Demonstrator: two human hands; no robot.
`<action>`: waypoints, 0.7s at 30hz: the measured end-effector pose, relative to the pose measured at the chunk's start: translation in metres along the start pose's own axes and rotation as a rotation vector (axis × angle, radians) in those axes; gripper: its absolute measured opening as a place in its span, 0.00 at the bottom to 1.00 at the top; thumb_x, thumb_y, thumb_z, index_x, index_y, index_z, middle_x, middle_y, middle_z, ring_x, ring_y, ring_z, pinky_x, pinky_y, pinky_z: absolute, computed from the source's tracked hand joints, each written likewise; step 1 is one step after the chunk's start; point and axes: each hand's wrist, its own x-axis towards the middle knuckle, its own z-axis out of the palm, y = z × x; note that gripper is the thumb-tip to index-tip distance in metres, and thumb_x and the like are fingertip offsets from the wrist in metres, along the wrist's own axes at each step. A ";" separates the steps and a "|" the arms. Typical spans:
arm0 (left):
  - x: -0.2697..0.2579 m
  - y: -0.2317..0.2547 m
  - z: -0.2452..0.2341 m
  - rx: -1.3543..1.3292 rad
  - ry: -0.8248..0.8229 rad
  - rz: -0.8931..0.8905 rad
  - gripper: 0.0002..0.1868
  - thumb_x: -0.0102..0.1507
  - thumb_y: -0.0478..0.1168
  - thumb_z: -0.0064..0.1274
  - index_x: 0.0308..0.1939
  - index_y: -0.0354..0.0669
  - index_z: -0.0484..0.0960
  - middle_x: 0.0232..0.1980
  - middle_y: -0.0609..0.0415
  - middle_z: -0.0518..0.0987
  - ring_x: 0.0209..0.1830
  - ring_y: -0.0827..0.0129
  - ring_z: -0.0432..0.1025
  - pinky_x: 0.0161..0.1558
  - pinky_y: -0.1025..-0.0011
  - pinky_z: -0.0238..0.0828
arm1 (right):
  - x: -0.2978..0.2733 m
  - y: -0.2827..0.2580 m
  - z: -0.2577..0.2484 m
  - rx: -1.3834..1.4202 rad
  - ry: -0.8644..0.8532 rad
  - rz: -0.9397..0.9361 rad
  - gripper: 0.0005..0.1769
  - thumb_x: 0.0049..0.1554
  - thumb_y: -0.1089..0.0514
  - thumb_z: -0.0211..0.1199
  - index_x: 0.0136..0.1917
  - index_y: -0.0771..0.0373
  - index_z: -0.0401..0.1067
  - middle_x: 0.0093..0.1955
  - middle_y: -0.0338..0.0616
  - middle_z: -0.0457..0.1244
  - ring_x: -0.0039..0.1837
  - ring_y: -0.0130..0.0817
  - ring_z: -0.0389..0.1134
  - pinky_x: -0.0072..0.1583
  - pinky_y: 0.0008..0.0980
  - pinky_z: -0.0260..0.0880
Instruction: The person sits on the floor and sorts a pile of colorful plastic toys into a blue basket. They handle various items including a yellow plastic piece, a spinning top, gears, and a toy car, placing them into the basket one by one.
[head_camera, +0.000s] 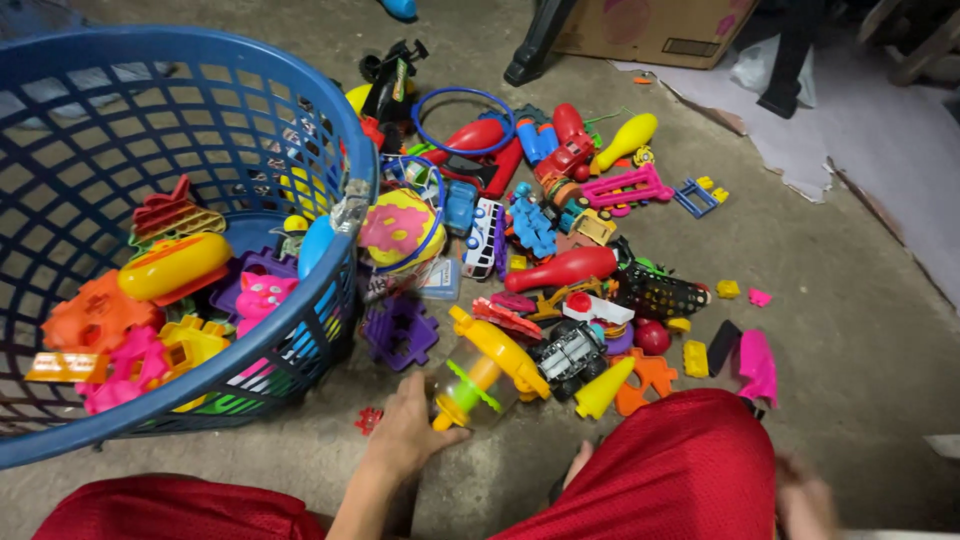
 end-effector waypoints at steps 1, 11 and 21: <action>0.002 0.003 -0.004 0.002 0.005 -0.002 0.55 0.47 0.54 0.75 0.69 0.43 0.59 0.65 0.46 0.70 0.68 0.47 0.65 0.65 0.55 0.66 | -0.023 -0.076 0.025 0.002 -0.005 -0.002 0.33 0.53 0.66 0.51 0.73 0.64 0.68 0.65 0.56 0.68 0.64 0.50 0.69 0.64 0.48 0.67; 0.016 -0.016 0.040 -0.480 0.057 0.250 0.61 0.45 0.47 0.77 0.71 0.40 0.49 0.65 0.37 0.71 0.69 0.51 0.67 0.67 0.60 0.63 | -0.228 -0.247 0.261 -0.558 -0.666 -0.695 0.29 0.52 0.52 0.67 0.65 0.58 0.69 0.54 0.47 0.70 0.54 0.40 0.72 0.55 0.40 0.71; -0.031 -0.014 -0.040 -0.249 -0.029 0.179 0.55 0.43 0.41 0.77 0.71 0.56 0.62 0.55 0.46 0.77 0.57 0.56 0.73 0.57 0.62 0.72 | -0.295 -0.237 0.256 -0.922 -0.727 -0.577 0.35 0.53 0.39 0.66 0.65 0.59 0.62 0.59 0.56 0.68 0.63 0.53 0.69 0.63 0.48 0.68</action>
